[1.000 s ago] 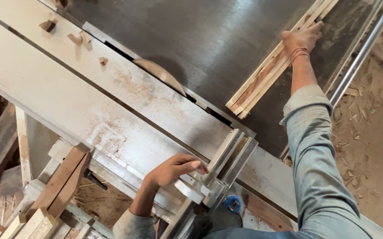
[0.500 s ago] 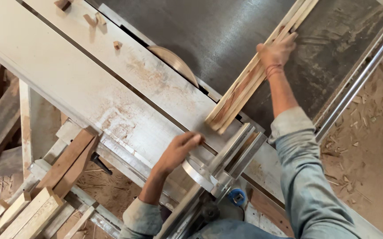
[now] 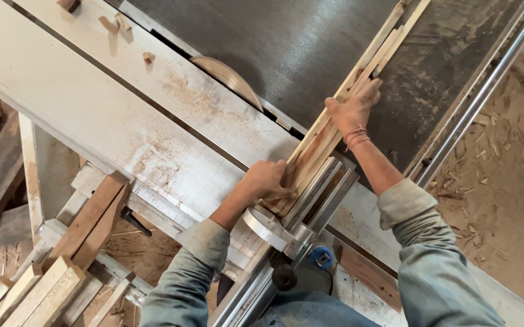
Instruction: The person repeatedly picks up thin wooden planks from a pile, aligns them against a fence on a table saw, and pushes them through the spinning blade to cut them to length. The cut pieces are placed on the saw table and later stacked.
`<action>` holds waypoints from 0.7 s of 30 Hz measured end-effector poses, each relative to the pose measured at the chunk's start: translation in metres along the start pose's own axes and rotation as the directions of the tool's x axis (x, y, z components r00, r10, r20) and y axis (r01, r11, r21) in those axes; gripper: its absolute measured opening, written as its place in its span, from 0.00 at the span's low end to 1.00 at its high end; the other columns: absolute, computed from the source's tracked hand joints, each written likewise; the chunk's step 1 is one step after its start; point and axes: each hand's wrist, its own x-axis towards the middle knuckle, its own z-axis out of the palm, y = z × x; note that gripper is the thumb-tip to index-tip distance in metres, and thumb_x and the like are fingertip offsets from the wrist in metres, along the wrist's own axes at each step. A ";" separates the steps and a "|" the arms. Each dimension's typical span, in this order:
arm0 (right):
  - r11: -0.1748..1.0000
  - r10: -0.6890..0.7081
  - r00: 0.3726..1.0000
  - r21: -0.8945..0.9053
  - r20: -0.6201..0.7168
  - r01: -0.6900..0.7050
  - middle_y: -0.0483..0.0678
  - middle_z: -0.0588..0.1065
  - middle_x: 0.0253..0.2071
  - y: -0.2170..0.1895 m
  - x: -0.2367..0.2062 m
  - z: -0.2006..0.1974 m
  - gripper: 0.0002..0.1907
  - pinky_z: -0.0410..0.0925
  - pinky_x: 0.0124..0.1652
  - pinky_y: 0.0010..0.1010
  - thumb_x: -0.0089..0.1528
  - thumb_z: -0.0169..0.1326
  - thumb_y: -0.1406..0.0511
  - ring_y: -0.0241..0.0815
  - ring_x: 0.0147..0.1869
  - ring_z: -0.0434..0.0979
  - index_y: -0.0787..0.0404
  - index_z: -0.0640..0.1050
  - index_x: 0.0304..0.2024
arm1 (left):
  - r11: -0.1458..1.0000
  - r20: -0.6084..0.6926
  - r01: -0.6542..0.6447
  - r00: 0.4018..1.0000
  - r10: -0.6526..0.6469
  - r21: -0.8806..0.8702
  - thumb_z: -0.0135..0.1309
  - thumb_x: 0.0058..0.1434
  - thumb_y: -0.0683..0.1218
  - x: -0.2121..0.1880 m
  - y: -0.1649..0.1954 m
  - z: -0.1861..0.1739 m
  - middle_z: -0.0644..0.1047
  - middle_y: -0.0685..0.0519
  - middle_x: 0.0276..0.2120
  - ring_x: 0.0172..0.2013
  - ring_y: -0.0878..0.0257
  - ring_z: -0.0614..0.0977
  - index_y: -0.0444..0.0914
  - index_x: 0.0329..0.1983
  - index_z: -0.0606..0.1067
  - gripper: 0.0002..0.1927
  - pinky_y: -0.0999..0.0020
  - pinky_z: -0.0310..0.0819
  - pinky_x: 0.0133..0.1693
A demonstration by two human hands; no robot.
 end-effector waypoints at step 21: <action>0.910 -0.403 0.913 -0.134 -0.069 0.391 0.59 0.71 0.54 0.082 0.050 -0.010 0.33 0.67 0.58 0.53 0.61 0.72 0.54 0.61 0.61 0.71 0.66 0.69 0.55 | 0.999 0.029 0.005 1.000 -0.004 -0.041 0.67 0.48 0.68 0.002 -0.007 -0.001 0.81 0.39 0.38 0.42 0.42 0.83 0.34 0.45 0.70 0.38 0.50 0.76 0.45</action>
